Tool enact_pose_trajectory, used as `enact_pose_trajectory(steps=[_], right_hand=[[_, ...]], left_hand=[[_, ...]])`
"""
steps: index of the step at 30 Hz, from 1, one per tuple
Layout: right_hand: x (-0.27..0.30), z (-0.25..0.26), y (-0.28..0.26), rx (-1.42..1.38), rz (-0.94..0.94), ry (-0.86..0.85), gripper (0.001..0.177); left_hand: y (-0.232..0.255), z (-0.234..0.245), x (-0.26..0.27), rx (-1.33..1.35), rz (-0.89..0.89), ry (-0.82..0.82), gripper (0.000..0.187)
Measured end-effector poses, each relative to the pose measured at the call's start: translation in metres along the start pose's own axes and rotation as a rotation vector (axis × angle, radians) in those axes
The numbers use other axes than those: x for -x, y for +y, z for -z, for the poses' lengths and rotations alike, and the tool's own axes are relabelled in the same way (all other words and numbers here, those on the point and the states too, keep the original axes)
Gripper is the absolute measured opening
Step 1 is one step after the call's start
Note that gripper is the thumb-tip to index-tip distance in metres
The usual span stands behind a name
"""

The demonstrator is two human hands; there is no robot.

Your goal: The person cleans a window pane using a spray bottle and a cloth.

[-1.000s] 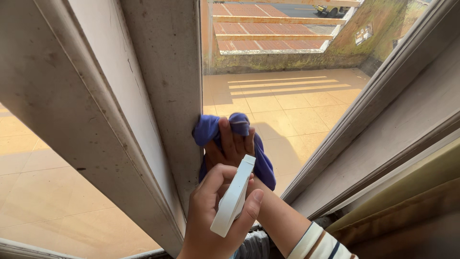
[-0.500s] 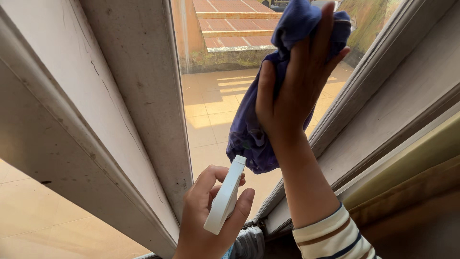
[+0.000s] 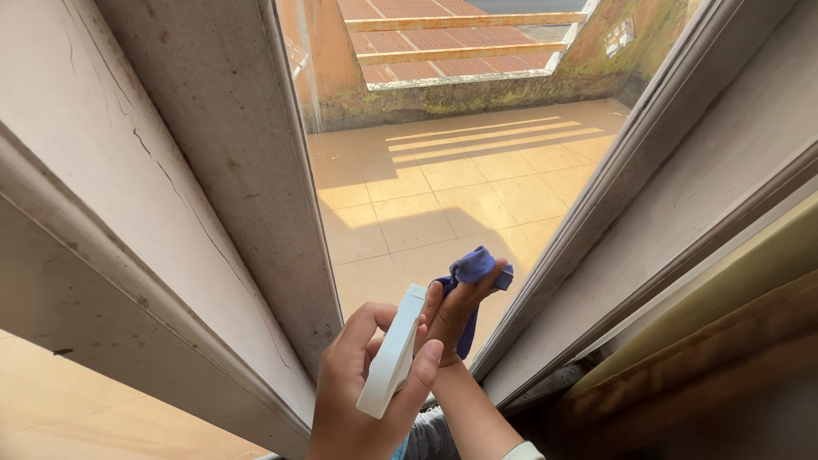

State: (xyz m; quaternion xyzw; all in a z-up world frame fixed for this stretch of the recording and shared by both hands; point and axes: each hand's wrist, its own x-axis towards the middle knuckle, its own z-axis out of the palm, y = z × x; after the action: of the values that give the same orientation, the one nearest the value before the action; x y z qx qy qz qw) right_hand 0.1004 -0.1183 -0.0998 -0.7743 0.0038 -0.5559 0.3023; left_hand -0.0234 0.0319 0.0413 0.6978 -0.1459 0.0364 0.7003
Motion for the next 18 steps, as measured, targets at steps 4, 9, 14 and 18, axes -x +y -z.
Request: enact_pose_trajectory(steps=[4, 9, 14, 18], right_hand=[[-0.046, -0.004, -0.026, 0.045, 0.147, -0.003, 0.051], [-0.061, -0.016, -0.052, 0.122, 0.269, 0.006, 0.043], [0.006, -0.019, -0.029, 0.251, 0.476, -0.144, 0.043], [0.018, -0.020, -0.018, 0.291, 0.566, -0.181, 0.043]], left_hand=[[0.003, 0.002, 0.000, 0.012, -0.004, 0.020, 0.026], [0.008, 0.002, -0.002, -0.055, 0.080, 0.019, 0.031], [0.002, -0.001, -0.002, -0.075, -0.142, 0.012, 0.029], [-0.001, -0.001, -0.003, -0.071, -0.150, -0.028, 0.028]])
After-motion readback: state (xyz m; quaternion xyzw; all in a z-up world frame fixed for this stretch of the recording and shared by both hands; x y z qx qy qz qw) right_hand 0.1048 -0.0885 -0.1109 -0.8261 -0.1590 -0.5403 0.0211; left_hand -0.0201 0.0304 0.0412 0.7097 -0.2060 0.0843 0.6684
